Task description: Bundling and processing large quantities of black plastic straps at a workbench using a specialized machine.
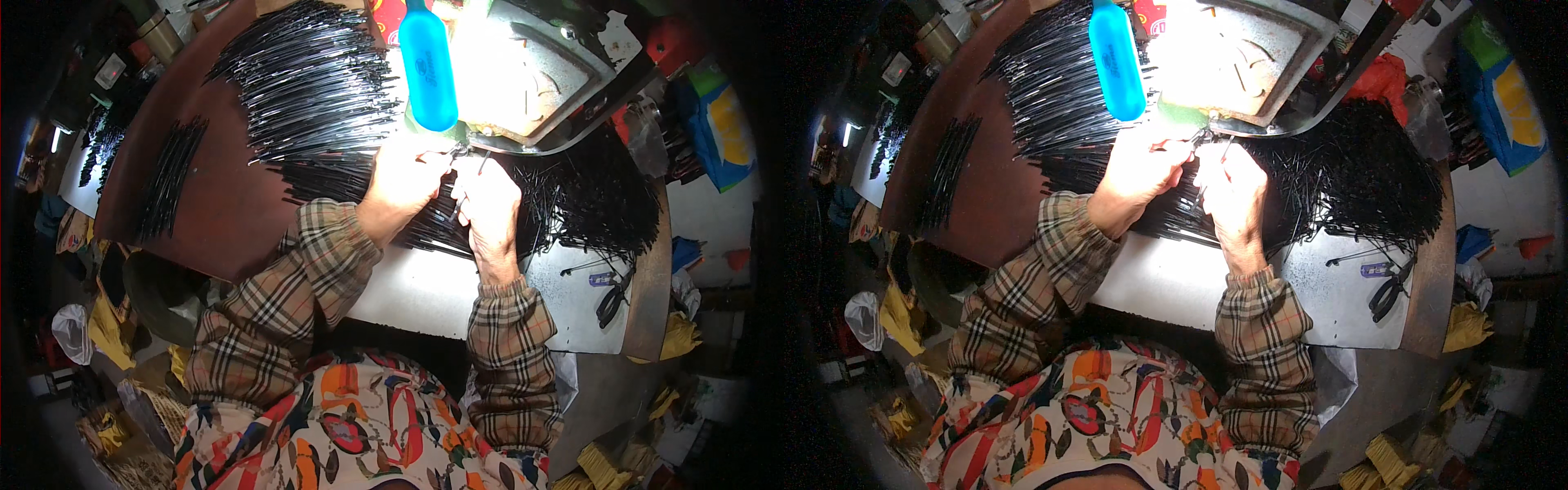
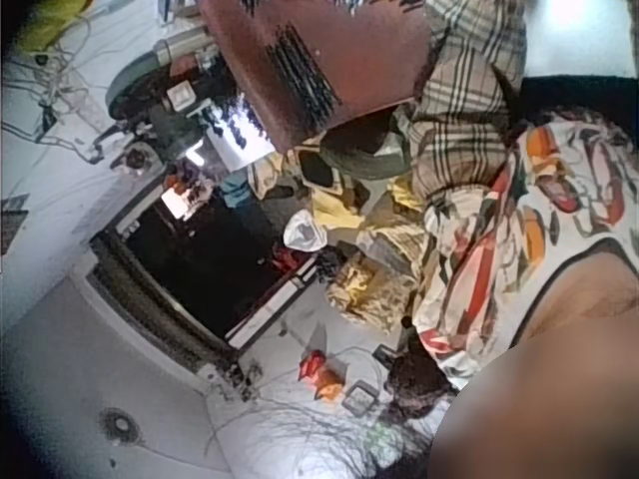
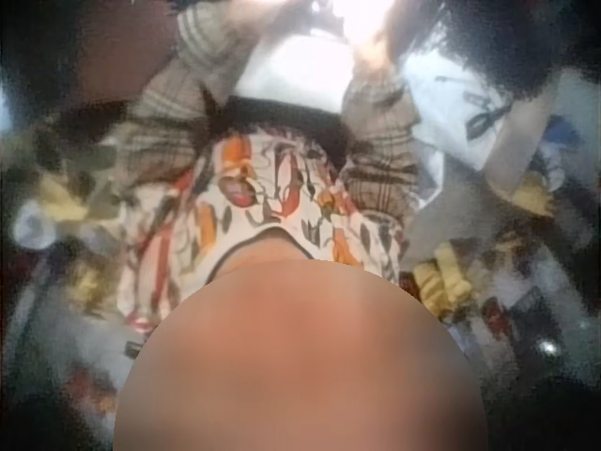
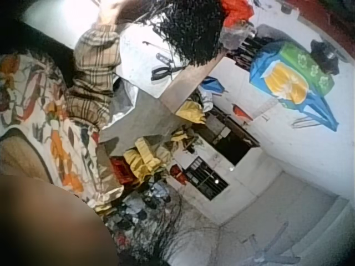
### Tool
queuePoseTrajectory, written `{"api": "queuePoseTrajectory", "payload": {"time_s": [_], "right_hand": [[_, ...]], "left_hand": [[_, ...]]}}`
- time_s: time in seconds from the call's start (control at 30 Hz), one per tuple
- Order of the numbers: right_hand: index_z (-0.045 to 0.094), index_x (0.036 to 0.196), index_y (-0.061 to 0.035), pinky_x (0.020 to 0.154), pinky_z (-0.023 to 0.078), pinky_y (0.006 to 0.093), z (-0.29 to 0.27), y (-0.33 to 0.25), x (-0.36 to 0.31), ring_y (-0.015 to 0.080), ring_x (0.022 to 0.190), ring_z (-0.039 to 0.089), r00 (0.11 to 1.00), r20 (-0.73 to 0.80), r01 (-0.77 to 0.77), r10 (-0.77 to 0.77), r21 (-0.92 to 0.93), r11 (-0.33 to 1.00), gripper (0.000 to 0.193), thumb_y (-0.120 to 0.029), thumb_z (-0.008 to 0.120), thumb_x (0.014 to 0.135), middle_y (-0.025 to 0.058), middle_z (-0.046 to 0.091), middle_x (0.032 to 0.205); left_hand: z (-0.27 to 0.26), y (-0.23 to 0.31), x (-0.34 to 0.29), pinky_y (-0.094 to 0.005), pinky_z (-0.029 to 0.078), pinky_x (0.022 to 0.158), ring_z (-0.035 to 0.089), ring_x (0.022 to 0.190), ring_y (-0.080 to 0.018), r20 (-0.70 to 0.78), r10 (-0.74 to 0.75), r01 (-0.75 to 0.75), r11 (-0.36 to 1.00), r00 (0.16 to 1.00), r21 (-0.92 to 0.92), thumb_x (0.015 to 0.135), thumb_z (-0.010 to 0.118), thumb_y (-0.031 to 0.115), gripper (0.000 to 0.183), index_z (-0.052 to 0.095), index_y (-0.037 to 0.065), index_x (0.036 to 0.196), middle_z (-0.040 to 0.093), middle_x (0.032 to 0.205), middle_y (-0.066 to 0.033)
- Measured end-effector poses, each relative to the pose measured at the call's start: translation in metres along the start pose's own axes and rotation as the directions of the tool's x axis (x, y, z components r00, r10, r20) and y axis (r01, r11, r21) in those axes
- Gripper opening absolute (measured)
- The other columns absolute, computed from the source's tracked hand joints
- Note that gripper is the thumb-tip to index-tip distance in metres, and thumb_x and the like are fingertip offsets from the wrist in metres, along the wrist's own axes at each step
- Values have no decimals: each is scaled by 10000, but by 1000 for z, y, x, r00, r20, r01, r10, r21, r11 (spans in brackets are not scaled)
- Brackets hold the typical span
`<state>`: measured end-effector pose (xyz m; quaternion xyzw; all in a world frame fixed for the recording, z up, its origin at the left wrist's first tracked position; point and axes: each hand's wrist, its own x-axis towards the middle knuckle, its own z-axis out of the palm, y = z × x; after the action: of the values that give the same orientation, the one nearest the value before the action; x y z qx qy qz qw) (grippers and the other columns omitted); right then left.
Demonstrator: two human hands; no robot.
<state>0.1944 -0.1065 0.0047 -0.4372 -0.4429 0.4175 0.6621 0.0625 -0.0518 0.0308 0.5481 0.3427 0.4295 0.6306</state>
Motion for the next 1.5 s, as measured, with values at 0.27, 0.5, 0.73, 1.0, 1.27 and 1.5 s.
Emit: {"api": "queuePoseTrajectory", "payload": {"time_s": [0.27,0.5,0.73,1.0,1.27,1.5], "right_hand": [[587,841,-5,398,323,159,1,-10,1,11,471,418,999,21,-35,35,-15,999,84,-69,558,887,-17,519,626],[585,906,45,388,335,163,-7,-18,6,34,466,437,986,110,-134,127,58,989,136,-75,529,872,29,537,657],[593,818,-25,343,309,169,0,-18,5,21,405,401,985,26,-173,172,51,984,126,-131,641,865,19,548,620],[619,892,1,345,316,168,-4,-15,6,20,412,409,984,40,-175,173,78,981,138,-131,646,864,17,553,629],[609,901,14,451,448,222,-4,-6,4,83,513,517,991,62,-130,121,149,980,147,-130,581,898,41,550,711],[504,1035,69,715,543,344,-11,-1,4,268,808,636,996,34,-86,80,326,941,204,-55,553,880,169,589,918]], "left_hand": [[-4,-13,-10,-400,496,690,611,770,-330,169,659,-558,440,733,703,740,570,4,249,617,-24,983,614,830,-179],[-2,1,-21,-400,493,666,602,751,-314,332,554,-519,220,763,826,676,602,20,290,575,-26,961,588,850,-175],[-12,2,-15,-399,486,644,591,723,-304,434,576,-622,175,693,763,660,618,25,202,549,18,850,559,788,-138],[-11,2,-9,-392,484,663,585,728,-309,455,580,-646,169,676,745,656,622,22,235,547,14,878,560,790,-131],[-37,15,7,-343,509,639,609,661,-281,435,694,-781,302,574,547,756,626,30,165,653,-39,903,642,785,-142],[-58,35,-13,-153,311,422,415,479,-11,235,-81,57,992,969,109,837,671,134,123,662,15,862,552,646,26]]}}
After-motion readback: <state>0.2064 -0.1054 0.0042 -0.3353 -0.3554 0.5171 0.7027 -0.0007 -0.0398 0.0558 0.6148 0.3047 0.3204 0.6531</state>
